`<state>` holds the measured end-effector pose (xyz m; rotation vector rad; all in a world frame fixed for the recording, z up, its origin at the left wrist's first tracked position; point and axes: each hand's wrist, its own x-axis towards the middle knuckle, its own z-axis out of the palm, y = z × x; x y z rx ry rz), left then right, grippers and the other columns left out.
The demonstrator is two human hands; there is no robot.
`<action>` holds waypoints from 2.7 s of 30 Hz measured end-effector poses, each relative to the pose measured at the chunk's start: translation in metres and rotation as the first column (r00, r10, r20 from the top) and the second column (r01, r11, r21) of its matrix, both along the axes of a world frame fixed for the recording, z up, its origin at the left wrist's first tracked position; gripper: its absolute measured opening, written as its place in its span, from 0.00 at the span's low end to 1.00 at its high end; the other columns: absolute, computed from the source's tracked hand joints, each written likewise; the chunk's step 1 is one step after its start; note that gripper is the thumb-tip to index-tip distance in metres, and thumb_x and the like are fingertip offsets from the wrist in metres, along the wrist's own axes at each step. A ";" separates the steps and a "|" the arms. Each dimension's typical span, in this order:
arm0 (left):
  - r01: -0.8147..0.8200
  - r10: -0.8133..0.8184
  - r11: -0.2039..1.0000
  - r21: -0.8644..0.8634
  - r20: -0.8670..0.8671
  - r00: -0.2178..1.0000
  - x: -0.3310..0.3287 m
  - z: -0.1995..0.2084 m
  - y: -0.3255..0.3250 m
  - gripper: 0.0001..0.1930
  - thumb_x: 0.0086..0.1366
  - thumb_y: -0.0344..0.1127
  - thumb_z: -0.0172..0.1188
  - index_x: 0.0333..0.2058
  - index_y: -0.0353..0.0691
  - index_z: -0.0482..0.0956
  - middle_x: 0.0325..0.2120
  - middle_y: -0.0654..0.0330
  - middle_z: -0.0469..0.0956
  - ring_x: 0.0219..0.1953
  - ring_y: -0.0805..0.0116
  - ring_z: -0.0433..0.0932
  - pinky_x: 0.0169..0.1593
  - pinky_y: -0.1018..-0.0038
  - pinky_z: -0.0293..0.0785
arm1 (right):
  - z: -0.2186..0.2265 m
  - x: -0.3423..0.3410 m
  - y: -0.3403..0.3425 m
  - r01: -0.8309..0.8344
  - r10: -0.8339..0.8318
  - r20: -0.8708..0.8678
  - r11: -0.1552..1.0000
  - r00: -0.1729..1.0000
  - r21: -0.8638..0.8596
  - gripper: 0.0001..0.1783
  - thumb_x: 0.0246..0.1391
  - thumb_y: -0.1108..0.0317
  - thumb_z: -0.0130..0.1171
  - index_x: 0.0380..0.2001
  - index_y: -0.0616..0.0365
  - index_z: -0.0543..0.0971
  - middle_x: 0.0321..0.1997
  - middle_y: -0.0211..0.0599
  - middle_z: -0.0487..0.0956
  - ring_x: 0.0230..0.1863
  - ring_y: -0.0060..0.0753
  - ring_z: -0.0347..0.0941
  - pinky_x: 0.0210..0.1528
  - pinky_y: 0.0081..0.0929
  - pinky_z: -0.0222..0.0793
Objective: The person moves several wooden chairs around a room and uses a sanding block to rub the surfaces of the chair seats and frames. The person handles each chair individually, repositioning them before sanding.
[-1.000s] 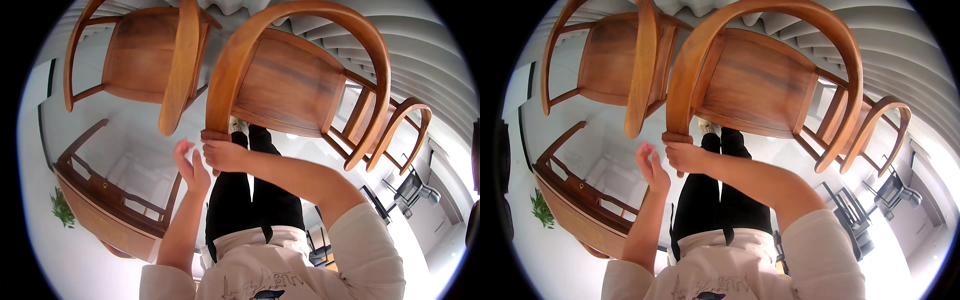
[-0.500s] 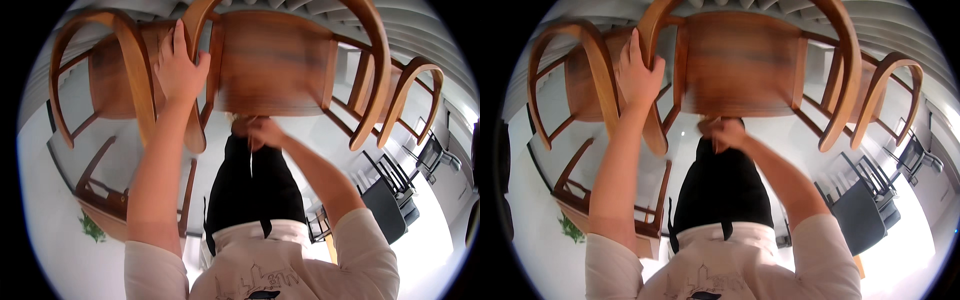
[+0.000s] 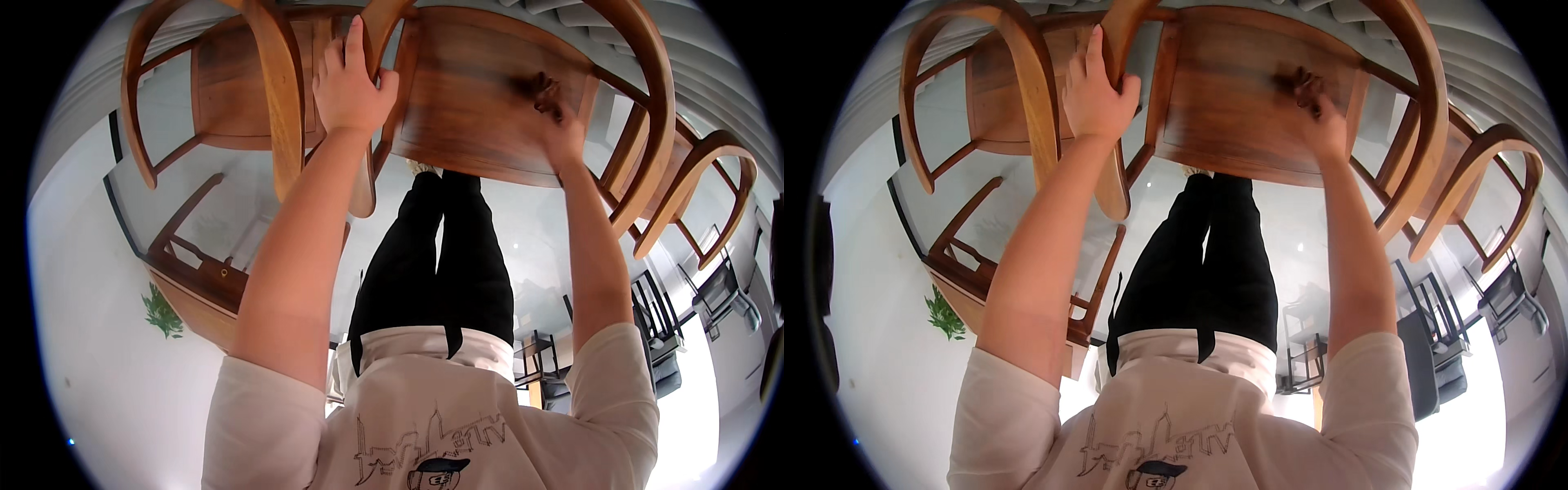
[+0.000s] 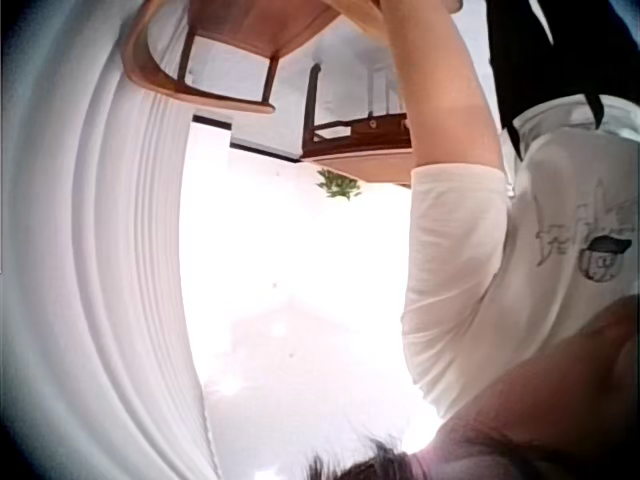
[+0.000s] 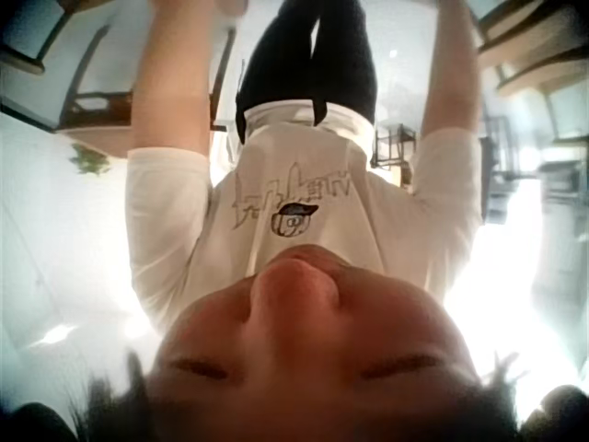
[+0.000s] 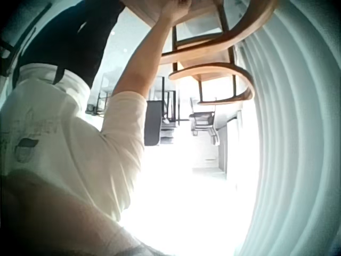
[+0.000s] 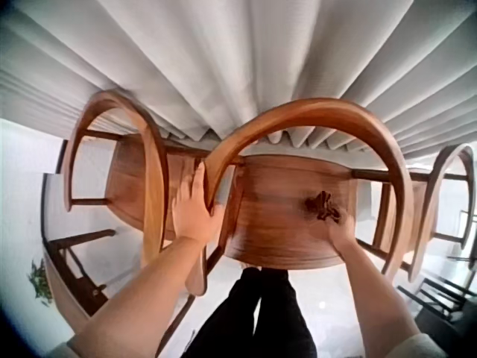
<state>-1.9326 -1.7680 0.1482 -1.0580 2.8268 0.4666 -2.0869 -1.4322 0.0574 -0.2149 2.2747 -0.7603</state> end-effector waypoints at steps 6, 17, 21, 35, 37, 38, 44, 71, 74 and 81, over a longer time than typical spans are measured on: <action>0.019 -0.018 1.000 0.007 -0.069 0.997 0.006 -0.001 -0.003 0.43 0.56 0.41 0.61 0.71 0.56 0.55 0.58 0.54 0.68 0.57 0.49 0.69 0.59 0.53 0.67 | -0.050 0.058 -0.024 -0.496 0.482 -0.278 0.868 0.831 0.023 0.35 0.55 0.57 0.62 0.65 0.55 0.69 0.70 0.49 0.66 0.71 0.53 0.61 0.69 0.44 0.61; 0.012 -0.009 0.999 0.038 -0.102 0.995 0.001 0.015 -0.012 0.43 0.53 0.32 0.60 0.70 0.49 0.57 0.58 0.47 0.69 0.55 0.42 0.71 0.56 0.55 0.73 | -0.084 0.096 -0.164 -0.629 0.688 -0.163 0.718 0.708 0.298 0.37 0.66 0.62 0.46 0.75 0.50 0.50 0.82 0.38 0.41 0.81 0.45 0.36 0.78 0.49 0.36; -0.001 0.004 1.000 0.028 -0.095 0.995 0.000 0.010 -0.014 0.44 0.53 0.32 0.60 0.71 0.51 0.56 0.54 0.48 0.70 0.51 0.43 0.73 0.53 0.55 0.75 | -0.089 0.134 -0.154 -0.877 0.880 -0.229 0.455 0.416 0.154 0.36 0.64 0.65 0.47 0.75 0.47 0.53 0.82 0.32 0.43 0.80 0.39 0.39 0.78 0.47 0.39; 0.017 -0.019 1.000 -0.020 -0.118 0.993 -0.002 0.013 -0.010 0.44 0.52 0.32 0.60 0.70 0.45 0.56 0.53 0.45 0.69 0.50 0.42 0.74 0.51 0.54 0.75 | -0.093 -0.012 -0.005 -0.284 0.464 -0.375 0.850 0.802 0.444 0.37 0.60 0.48 0.58 0.71 0.30 0.61 0.78 0.41 0.53 0.74 0.66 0.47 0.72 0.61 0.47; 0.034 -0.037 0.999 -0.033 -0.115 0.993 -0.005 0.013 -0.012 0.43 0.53 0.32 0.59 0.70 0.44 0.56 0.53 0.45 0.69 0.52 0.42 0.72 0.53 0.54 0.74 | -0.108 -0.030 -0.047 -0.258 0.417 -0.421 0.886 0.805 0.385 0.37 0.61 0.47 0.56 0.72 0.30 0.60 0.78 0.41 0.51 0.76 0.65 0.44 0.73 0.62 0.46; 0.045 -0.049 0.998 -0.035 -0.117 0.992 -0.008 0.012 -0.011 0.43 0.53 0.32 0.59 0.70 0.44 0.56 0.53 0.45 0.68 0.53 0.42 0.72 0.54 0.54 0.73 | -0.113 -0.033 -0.071 -0.265 0.428 -0.420 0.881 0.801 0.392 0.36 0.62 0.47 0.55 0.72 0.30 0.59 0.79 0.40 0.50 0.76 0.64 0.42 0.73 0.62 0.45; -0.007 0.007 1.000 -0.021 -0.023 1.000 -0.012 0.015 -0.009 0.44 0.56 0.35 0.59 0.71 0.42 0.52 0.55 0.44 0.65 0.55 0.42 0.70 0.57 0.53 0.72 | -0.102 0.053 -0.160 -0.638 0.674 -0.312 0.737 0.670 0.224 0.33 0.65 0.50 0.52 0.71 0.29 0.60 0.80 0.33 0.47 0.79 0.55 0.38 0.77 0.55 0.36; -0.022 0.022 1.000 0.000 -0.072 0.997 -0.009 0.020 -0.011 0.43 0.55 0.33 0.60 0.71 0.50 0.55 0.55 0.47 0.68 0.54 0.44 0.72 0.56 0.56 0.73 | -0.093 0.075 -0.074 -0.575 0.628 -0.325 0.778 0.707 0.252 0.38 0.61 0.48 0.55 0.73 0.31 0.57 0.80 0.40 0.46 0.78 0.60 0.39 0.75 0.60 0.40; -0.020 0.024 0.999 0.042 -0.107 0.994 -0.005 0.017 -0.013 0.41 0.58 0.34 0.58 0.71 0.50 0.55 0.61 0.49 0.64 0.62 0.46 0.67 0.62 0.57 0.69 | -0.075 0.115 -0.024 -0.705 0.733 -0.228 0.680 0.641 0.203 0.39 0.60 0.52 0.58 0.73 0.31 0.57 0.79 0.40 0.47 0.78 0.59 0.41 0.75 0.60 0.42; 0.055 -0.072 0.994 -0.089 -0.202 0.977 -0.003 0.003 -0.022 0.41 0.55 0.37 0.61 0.69 0.53 0.58 0.58 0.48 0.69 0.54 0.45 0.74 0.55 0.55 0.74 | -0.064 0.177 0.039 -0.656 0.771 -0.146 0.611 0.619 0.444 0.38 0.56 0.71 0.55 0.71 0.36 0.61 0.77 0.40 0.54 0.74 0.59 0.50 0.72 0.56 0.53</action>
